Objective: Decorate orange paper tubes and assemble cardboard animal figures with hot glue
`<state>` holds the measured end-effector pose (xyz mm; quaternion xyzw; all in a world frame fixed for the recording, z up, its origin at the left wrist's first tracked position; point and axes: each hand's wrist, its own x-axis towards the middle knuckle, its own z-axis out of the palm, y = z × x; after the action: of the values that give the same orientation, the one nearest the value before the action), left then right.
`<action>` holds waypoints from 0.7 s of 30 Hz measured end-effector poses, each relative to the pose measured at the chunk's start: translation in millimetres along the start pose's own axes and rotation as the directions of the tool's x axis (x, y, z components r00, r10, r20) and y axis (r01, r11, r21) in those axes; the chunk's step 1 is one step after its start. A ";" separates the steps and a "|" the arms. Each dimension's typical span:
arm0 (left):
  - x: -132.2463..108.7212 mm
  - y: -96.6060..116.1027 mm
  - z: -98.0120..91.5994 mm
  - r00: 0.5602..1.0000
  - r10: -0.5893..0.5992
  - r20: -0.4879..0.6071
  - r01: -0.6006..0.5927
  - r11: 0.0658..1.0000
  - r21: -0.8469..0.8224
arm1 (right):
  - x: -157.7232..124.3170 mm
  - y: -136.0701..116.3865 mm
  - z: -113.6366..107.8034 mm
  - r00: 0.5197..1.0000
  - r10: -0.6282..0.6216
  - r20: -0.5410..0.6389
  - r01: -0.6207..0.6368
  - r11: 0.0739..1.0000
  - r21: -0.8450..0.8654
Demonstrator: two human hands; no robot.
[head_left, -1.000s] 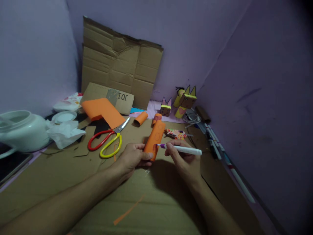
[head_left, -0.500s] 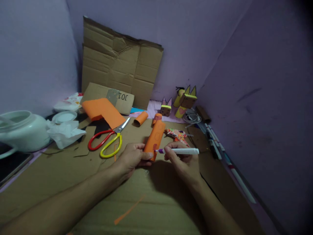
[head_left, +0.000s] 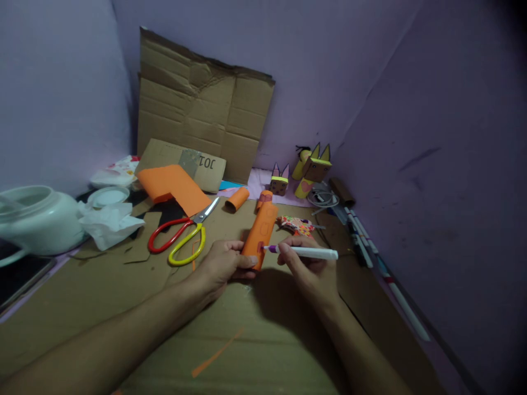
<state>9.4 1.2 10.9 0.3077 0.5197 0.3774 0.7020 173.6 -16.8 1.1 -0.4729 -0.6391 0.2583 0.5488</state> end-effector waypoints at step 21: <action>-0.3 2.0 -0.1 1.000 -0.023 0.000 0.023 1.000 0.005 | 2.4 -3.3 0.2 0.999 0.016 -0.041 -0.018 0.999 -0.027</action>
<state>8.8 2.0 12.6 0.3035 0.5243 0.3681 0.7053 172.6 -16.0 4.9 -0.4909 -0.6272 0.2446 0.5530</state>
